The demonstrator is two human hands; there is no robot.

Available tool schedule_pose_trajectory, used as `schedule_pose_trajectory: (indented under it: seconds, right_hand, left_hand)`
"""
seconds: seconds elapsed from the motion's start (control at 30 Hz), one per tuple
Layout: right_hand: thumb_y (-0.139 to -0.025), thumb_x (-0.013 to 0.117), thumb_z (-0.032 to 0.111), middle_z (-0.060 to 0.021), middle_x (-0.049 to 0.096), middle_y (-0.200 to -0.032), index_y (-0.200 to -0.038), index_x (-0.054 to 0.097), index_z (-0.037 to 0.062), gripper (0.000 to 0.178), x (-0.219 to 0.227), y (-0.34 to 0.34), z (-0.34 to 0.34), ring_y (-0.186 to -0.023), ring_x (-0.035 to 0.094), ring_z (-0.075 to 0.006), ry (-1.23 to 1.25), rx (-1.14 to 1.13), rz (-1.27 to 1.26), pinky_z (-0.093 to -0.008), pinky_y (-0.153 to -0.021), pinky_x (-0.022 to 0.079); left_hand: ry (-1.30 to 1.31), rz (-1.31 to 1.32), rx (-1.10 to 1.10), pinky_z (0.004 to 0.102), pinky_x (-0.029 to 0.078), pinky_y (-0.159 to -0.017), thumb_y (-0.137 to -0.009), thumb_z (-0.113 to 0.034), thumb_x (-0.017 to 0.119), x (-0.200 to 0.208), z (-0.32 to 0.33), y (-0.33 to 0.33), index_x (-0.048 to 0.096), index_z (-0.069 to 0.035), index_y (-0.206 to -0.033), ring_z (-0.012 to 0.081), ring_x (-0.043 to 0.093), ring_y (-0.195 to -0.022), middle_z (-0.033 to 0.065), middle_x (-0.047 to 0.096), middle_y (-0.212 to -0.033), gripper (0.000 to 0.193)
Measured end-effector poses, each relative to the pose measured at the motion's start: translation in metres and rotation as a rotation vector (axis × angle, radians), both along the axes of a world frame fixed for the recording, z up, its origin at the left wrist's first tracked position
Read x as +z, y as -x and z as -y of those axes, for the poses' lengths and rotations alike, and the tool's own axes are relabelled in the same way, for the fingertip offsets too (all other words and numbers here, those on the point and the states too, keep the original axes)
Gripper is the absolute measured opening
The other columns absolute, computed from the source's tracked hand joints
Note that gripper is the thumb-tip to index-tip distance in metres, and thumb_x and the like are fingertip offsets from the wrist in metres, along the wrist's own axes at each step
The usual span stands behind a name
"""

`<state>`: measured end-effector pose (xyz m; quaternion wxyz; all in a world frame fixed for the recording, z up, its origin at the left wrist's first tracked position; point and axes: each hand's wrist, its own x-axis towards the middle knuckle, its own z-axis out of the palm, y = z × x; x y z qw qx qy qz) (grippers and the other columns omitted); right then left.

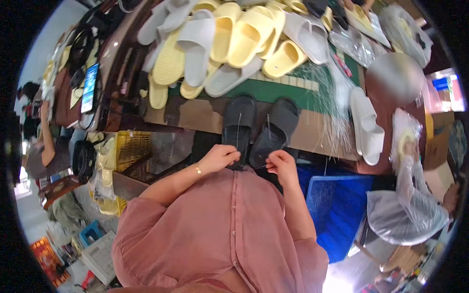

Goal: The person pairs slippers by picking them up from a pile and threading plastic tag fasteners through each pair by hand.

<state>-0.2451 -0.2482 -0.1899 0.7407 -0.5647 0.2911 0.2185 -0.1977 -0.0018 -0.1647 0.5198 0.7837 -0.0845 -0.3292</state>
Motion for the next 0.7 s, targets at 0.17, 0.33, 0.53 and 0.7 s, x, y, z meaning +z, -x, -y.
schedule_pose_trajectory:
  seconds: [0.17, 0.33, 0.53, 0.7]
  right_hand:
    - [-0.086, 0.058, 0.013, -0.0065, 0.062, -0.076, -0.086, 0.058, 0.0052, 0.008, -0.011, 0.028, -0.009, -0.061, 0.060, -0.0148, -0.169, -0.069, -0.130, -0.0260, -0.052, 0.051]
    - [-0.087, 0.056, 0.010, -0.0093, 0.062, -0.078, -0.085, 0.057, 0.0036, 0.007, -0.015, 0.044, -0.008, -0.062, 0.061, -0.0182, -0.265, -0.178, -0.192, -0.0298, -0.056, 0.053]
    - [-0.086, 0.058, 0.011, -0.0098, 0.063, -0.079, -0.086, 0.058, 0.0033, 0.008, -0.019, 0.031, -0.007, -0.066, 0.063, -0.0200, -0.333, -0.283, -0.171, -0.0319, -0.059, 0.054]
    - [-0.087, 0.059, 0.012, -0.0087, 0.063, -0.079, -0.089, 0.058, 0.0012, 0.011, -0.023, -0.017, -0.011, -0.068, 0.063, -0.0193, -0.225, -0.381, -0.045, -0.0311, -0.060, 0.054]
  left_hand:
    - [-0.139, 0.004, -0.194, 0.0301, 0.047, -0.057, -0.086, -0.022, 0.055, -0.033, -0.010, 0.023, 0.064, 0.001, -0.076, 0.0165, 0.060, -0.058, 0.0096, 0.063, -0.065, 0.026]
    - [-0.162, -0.107, -0.180, 0.0296, 0.046, -0.055, -0.086, -0.023, 0.056, -0.031, -0.009, 0.021, 0.064, 0.000, -0.075, 0.0154, 0.059, -0.058, 0.0094, 0.062, -0.063, 0.027]
    - [-0.108, -0.074, 0.017, 0.0298, 0.045, -0.053, -0.085, -0.028, 0.055, -0.041, -0.005, -0.002, 0.064, 0.001, -0.072, 0.0164, 0.058, -0.054, 0.0092, 0.060, -0.061, 0.033]
    - [-0.052, -0.050, 0.327, 0.0278, 0.042, -0.049, -0.085, -0.028, 0.058, -0.057, 0.015, -0.035, 0.065, 0.000, -0.071, 0.0124, 0.054, -0.050, 0.0060, 0.058, -0.057, 0.032]
